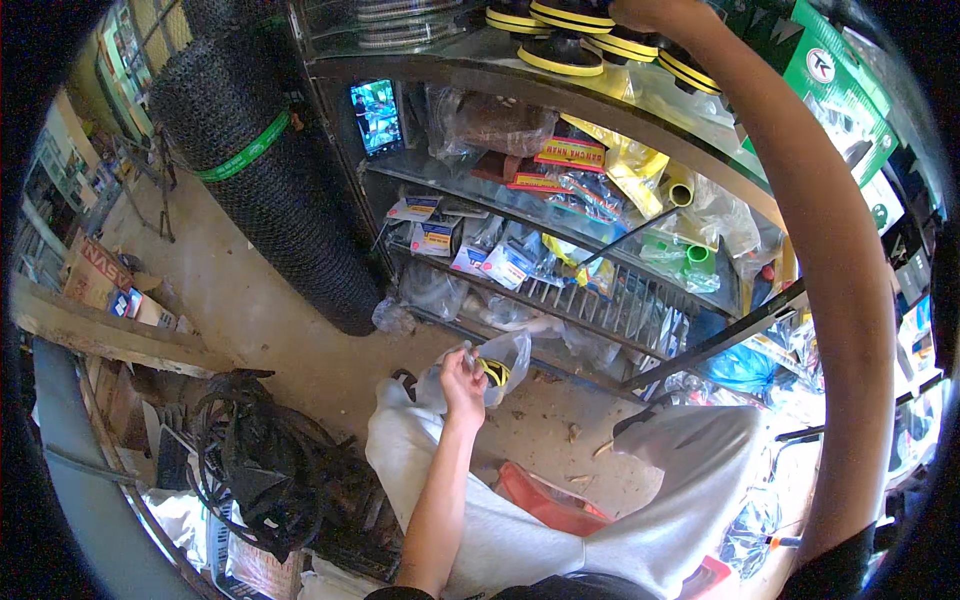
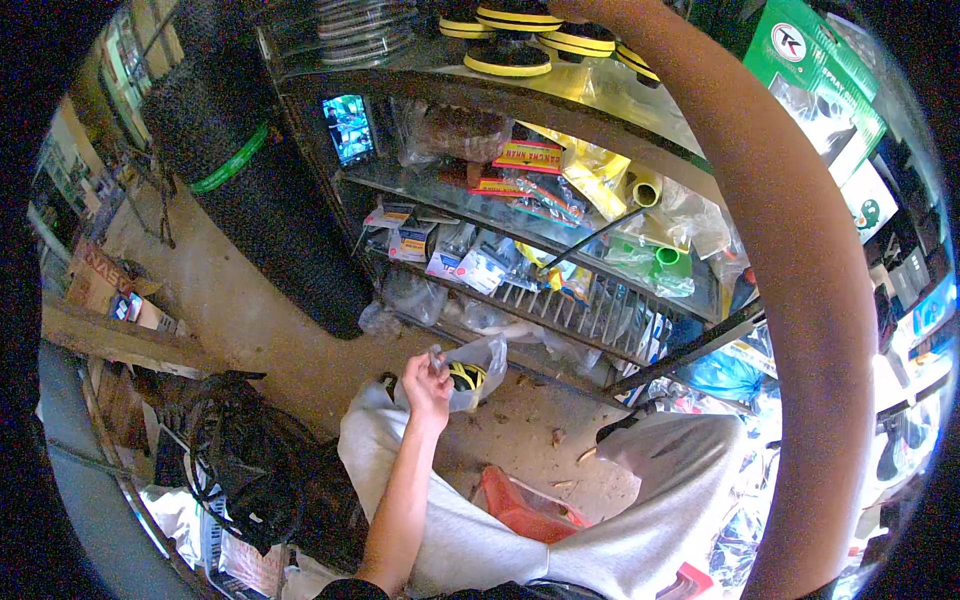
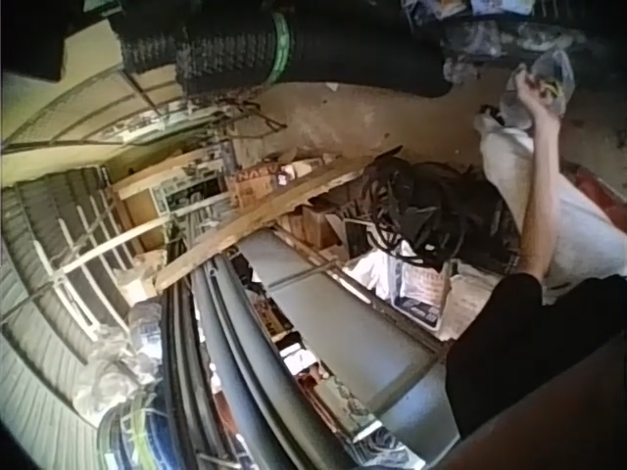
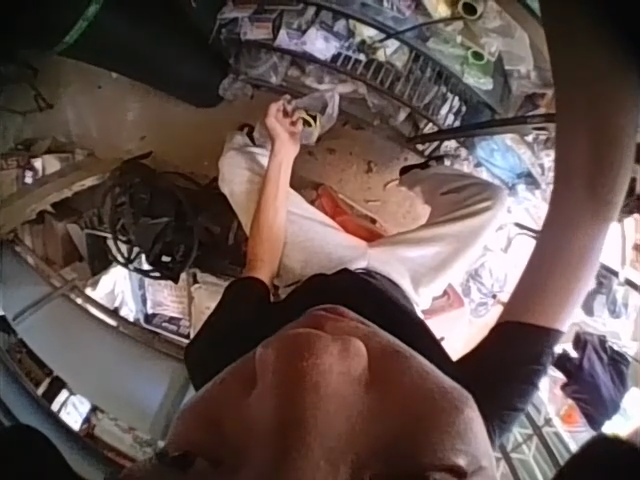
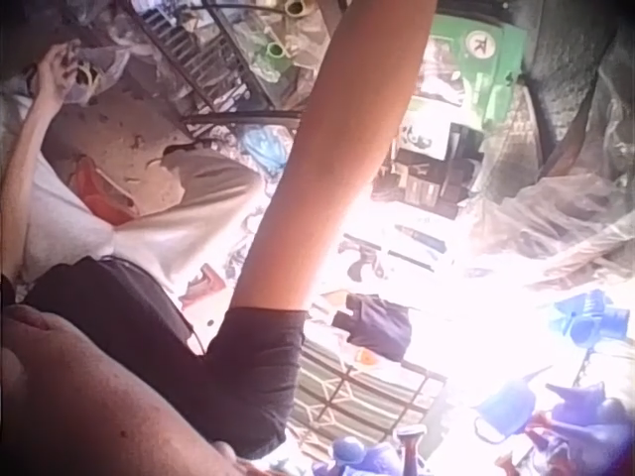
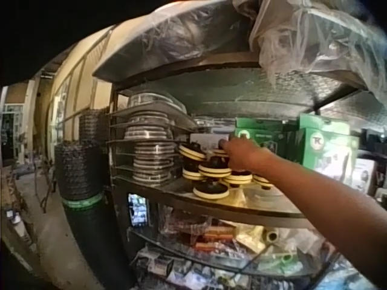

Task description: Assemble a yellow and black circular hardware component, possibly a polishing pad holder or similar tool part, by inserting and tightening a screw.

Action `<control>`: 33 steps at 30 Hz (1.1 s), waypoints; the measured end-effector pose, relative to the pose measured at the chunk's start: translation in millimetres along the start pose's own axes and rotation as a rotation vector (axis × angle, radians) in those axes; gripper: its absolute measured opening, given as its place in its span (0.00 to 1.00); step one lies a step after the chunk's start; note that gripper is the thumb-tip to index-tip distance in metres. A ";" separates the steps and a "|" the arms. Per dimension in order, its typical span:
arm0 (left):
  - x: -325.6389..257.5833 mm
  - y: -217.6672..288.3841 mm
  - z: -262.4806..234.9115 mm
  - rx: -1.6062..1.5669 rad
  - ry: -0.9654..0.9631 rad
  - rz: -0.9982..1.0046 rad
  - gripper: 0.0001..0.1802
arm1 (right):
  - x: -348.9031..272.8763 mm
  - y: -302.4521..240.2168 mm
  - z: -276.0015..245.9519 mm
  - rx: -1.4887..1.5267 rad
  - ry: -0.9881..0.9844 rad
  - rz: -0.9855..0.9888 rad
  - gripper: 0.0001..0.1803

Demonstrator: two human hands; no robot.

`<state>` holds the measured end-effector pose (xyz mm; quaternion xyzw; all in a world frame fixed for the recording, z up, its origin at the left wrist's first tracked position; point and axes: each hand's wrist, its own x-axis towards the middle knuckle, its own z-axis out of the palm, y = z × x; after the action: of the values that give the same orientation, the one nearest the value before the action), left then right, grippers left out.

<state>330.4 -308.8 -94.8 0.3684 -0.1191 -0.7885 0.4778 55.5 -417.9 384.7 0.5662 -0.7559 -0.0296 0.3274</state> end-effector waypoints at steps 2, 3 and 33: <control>1.2 -1.6 -0.7 -0.013 -0.013 -0.003 0.14 | -7.9 -0.2 -0.3 0.039 0.067 -0.039 0.27; 1.9 -1.6 -1.4 -0.023 -0.022 -0.007 0.14 | -14.3 0.5 1.1 0.028 0.210 -0.059 0.27; -47.6 -82.1 8.6 0.062 -0.701 -0.549 0.26 | -503.7 -192.1 282.9 1.500 -0.517 0.417 0.08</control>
<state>282.7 -227.8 -110.9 0.1112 -0.1952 -0.9595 0.1701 139.5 -137.9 -149.3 0.4578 -0.7160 0.4157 -0.3241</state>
